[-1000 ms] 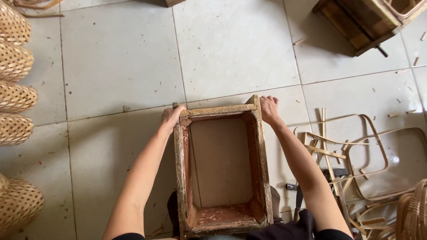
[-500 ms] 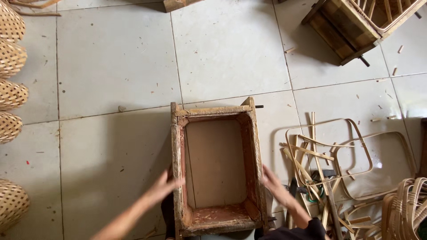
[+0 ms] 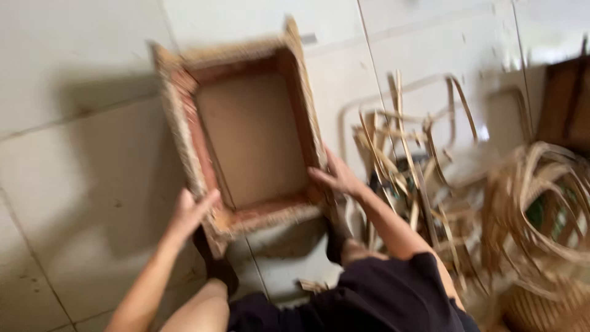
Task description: The person is assembling a rectangular basket by inserting bamboo strips into a wooden mold. They use a hammer to secure the strips and adjust the mold's clamps to shape the basket.
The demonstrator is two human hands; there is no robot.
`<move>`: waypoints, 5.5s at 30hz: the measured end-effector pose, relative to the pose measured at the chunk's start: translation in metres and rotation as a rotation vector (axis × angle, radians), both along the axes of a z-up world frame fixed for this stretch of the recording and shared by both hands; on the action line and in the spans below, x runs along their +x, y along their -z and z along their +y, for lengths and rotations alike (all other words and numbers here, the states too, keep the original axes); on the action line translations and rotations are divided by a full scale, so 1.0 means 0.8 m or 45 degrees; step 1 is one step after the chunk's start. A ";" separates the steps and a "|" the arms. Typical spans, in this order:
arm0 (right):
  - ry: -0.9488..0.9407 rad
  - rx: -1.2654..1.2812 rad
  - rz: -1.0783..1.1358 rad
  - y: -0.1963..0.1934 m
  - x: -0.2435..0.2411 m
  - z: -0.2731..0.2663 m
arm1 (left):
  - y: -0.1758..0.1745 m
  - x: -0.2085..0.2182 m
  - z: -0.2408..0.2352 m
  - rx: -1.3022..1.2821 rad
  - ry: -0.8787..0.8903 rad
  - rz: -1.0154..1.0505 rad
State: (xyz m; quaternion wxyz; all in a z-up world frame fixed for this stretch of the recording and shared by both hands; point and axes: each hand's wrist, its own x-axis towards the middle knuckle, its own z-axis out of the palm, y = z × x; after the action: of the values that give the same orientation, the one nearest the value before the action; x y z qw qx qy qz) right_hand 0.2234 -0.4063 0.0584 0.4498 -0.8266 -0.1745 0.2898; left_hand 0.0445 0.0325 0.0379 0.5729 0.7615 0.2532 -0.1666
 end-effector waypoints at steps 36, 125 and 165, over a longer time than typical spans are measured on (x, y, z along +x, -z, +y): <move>1.024 1.070 0.908 0.044 -0.187 -0.085 | -0.066 -0.116 -0.072 0.131 -0.333 0.275; 1.139 0.916 0.944 0.091 -0.198 -0.092 | -0.060 -0.127 -0.057 -0.494 -0.297 0.194; 1.259 1.040 0.955 0.072 -0.192 -0.076 | -0.046 -0.129 -0.048 -0.507 -0.297 0.219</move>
State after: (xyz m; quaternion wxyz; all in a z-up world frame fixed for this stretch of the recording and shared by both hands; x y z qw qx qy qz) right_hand 0.0697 -0.4673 0.0008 0.8286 -0.4214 0.2893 0.2284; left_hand -0.0590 -0.0057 0.0750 0.7033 0.5822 0.3494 -0.2104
